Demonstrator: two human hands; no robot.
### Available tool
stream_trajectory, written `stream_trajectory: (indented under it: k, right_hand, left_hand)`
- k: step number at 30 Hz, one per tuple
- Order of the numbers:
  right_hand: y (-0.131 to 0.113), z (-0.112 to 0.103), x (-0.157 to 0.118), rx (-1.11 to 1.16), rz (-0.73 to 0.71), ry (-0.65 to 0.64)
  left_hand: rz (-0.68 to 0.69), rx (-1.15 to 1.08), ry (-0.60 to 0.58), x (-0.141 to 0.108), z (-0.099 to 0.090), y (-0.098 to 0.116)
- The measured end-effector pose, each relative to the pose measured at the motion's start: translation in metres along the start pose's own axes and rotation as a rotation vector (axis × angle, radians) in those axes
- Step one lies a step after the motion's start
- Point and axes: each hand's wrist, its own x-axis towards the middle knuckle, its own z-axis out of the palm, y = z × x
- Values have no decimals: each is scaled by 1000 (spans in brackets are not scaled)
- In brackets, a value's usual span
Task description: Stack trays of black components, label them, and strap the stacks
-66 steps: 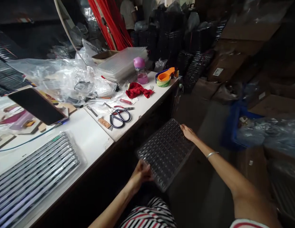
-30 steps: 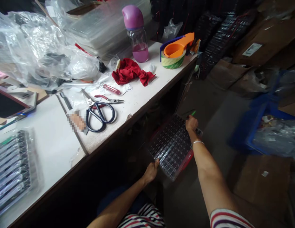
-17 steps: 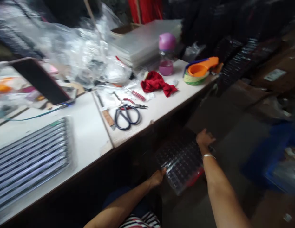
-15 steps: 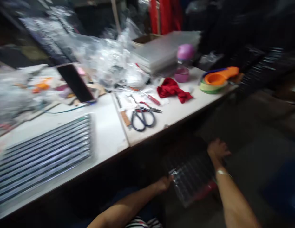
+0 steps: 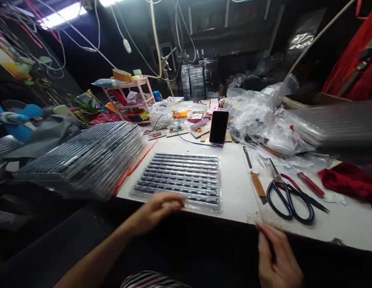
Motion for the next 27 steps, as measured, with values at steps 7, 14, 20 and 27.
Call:
stream_trajectory:
  k: [7, 14, 20, 27]
  right_hand:
    - [-64, 106, 107, -250, -236, -433]
    - [-52, 127, 105, -369, -217, -410]
    - [-72, 113, 109, -35, 123, -503]
    - [-109, 86, 137, 676, 340, -188]
  left_hand:
    - [-199, 511, 404, -7, -92, -115]
    - [-255, 557, 434, -11, -77, -143]
    - [-197, 500, 464, -14, -81, -142]
    - [-226, 438, 413, -16, -98, -140]
